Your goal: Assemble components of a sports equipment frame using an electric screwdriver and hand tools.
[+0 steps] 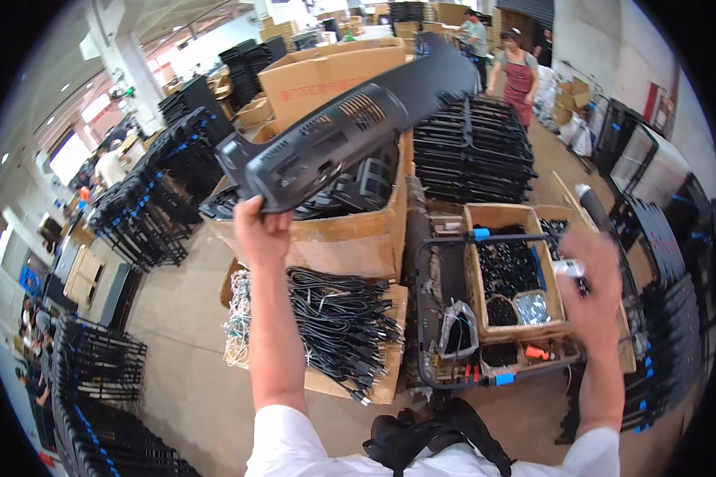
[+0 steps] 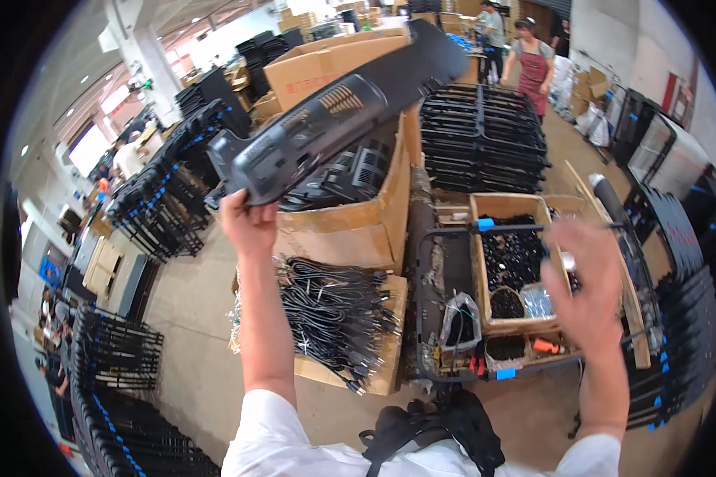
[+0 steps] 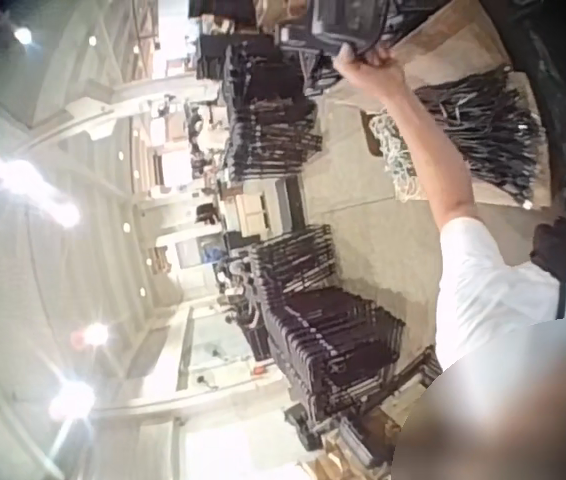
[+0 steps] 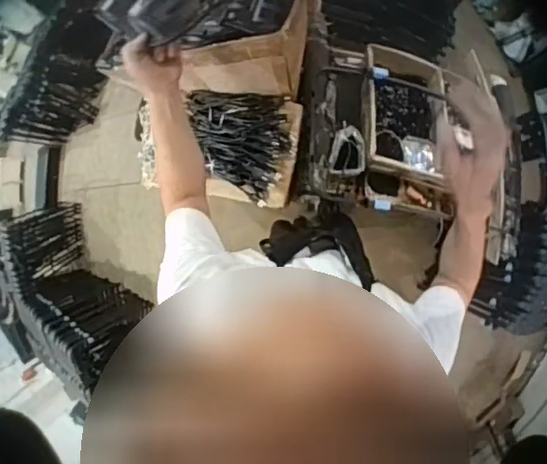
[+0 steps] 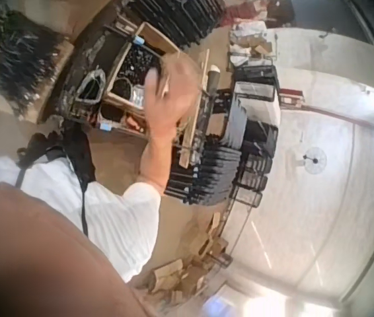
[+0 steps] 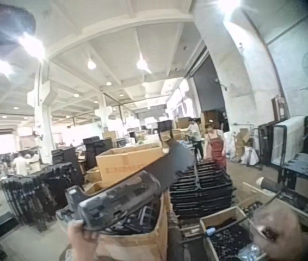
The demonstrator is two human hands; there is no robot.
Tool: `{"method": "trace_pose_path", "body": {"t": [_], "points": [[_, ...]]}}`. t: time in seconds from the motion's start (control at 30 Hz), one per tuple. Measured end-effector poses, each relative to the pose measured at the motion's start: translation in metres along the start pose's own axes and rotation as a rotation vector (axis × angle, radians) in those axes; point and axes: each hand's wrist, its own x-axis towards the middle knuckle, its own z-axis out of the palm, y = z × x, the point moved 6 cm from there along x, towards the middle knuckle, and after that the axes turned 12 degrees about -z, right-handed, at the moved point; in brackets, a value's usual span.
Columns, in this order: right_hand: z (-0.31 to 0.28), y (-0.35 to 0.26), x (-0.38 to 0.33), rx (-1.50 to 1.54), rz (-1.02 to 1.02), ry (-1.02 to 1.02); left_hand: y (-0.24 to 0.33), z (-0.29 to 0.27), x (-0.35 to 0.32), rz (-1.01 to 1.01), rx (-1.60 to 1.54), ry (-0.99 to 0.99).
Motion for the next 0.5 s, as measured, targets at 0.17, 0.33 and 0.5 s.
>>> {"method": "trace_pose_path", "body": {"t": [0.17, 0.33, 0.5], "points": [[0.003, 0.003, 0.086, -0.401, -0.287, -0.079, 0.002, 0.059, -0.047, 0.098, -0.043, 0.044], [0.122, 0.002, -0.126, 0.92, 0.885, -0.732, -0.073, 0.072, -0.036, -0.086, 0.216, -0.062], [0.136, -0.064, -0.174, 1.002, 0.832, -0.582, -0.202, 0.066, -0.03, -0.597, 0.28, -0.176]]}}
